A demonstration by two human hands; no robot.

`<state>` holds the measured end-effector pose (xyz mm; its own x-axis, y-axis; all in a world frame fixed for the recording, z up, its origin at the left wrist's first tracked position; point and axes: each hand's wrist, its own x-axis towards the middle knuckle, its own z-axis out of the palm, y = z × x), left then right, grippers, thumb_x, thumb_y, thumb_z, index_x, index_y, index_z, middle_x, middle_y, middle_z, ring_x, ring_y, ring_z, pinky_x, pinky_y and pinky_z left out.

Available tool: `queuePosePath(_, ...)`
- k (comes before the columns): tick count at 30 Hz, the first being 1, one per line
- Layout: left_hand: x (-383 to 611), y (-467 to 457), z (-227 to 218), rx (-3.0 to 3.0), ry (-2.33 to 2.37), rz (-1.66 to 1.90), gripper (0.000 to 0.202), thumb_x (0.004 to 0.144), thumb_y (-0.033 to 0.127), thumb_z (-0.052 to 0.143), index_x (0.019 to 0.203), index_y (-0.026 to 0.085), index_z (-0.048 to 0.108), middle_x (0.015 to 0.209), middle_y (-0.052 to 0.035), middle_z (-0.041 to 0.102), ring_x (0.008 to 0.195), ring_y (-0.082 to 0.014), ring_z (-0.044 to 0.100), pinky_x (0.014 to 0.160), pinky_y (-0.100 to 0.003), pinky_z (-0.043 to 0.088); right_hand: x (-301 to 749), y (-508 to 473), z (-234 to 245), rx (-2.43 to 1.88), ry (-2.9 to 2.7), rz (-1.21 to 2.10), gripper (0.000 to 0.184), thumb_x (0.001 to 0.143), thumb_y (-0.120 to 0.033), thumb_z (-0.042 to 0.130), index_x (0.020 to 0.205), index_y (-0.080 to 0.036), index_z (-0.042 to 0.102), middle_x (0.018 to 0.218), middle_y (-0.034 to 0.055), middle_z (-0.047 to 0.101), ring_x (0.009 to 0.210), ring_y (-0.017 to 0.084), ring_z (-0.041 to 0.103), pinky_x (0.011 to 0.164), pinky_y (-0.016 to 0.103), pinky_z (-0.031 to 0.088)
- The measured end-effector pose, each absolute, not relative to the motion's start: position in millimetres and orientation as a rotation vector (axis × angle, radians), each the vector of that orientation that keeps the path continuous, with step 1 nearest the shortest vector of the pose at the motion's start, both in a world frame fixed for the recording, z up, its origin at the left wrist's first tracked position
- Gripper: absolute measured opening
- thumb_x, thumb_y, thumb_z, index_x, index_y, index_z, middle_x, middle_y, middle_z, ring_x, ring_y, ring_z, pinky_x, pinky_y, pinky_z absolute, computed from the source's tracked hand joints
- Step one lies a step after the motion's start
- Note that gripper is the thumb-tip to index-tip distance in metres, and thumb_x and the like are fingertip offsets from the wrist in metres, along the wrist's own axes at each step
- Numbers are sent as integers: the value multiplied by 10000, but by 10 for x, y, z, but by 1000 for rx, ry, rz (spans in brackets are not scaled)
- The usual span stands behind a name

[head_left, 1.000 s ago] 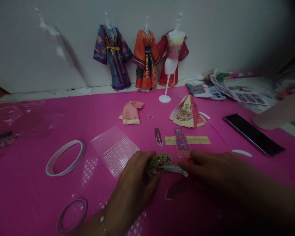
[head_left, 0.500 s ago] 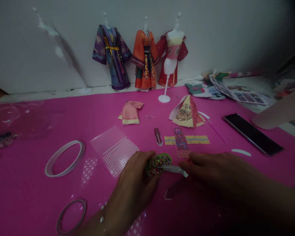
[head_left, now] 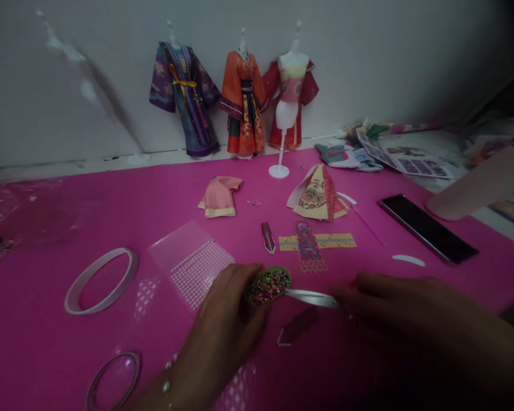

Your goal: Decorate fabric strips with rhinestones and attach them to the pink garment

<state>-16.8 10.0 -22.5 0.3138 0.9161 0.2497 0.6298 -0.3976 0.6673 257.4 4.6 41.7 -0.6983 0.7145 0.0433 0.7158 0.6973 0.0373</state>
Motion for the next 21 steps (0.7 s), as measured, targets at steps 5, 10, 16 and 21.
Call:
queuePosePath(5, -149, 111, -221, 2142, 1360, 852, 401, 868, 139, 604, 1219, 282, 472, 1085, -38, 617, 962, -216, 613, 802, -374, 531, 2810, -157, 324, -1313, -2916, 174, 374, 895, -155, 506, 1247, -266, 566, 983, 23, 714, 671, 154, 695, 504, 235, 506)
queuePosePath(10, -140, 126, -181, 2140, 1341, 804, 368, 872, 146, 618, 1179, 304, 493, 1050, -14, 612, 898, -192, 609, 756, -336, 528, 2869, -326, 284, -1426, -2851, 317, 423, 876, -111, 480, 1249, -284, 577, 1104, 53, 707, 774, 191, 709, 550, 244, 524)
queuePosePath(16, -171, 135, -199, 2164, 1328, 779, 394, 864, 186, 659, 1198, 309, 488, 1105, -21, 591, 974, -213, 590, 805, -364, 521, 2886, -335, 223, -1310, -2894, 280, 377, 861, -129, 493, 1211, -250, 567, 904, 14, 696, 614, 143, 660, 495, 232, 471)
queuePosePath(21, -166, 142, -149, 2215, 1321, 797, 358, 862, 209, 659, 1182, 284, 518, 1097, -34, 602, 970, -223, 604, 796, -371, 534, 2835, -359, 168, -1332, -2839, 262, 436, 847, -92, 454, 1244, -241, 553, 938, 15, 692, 668, 152, 683, 537, 250, 483)
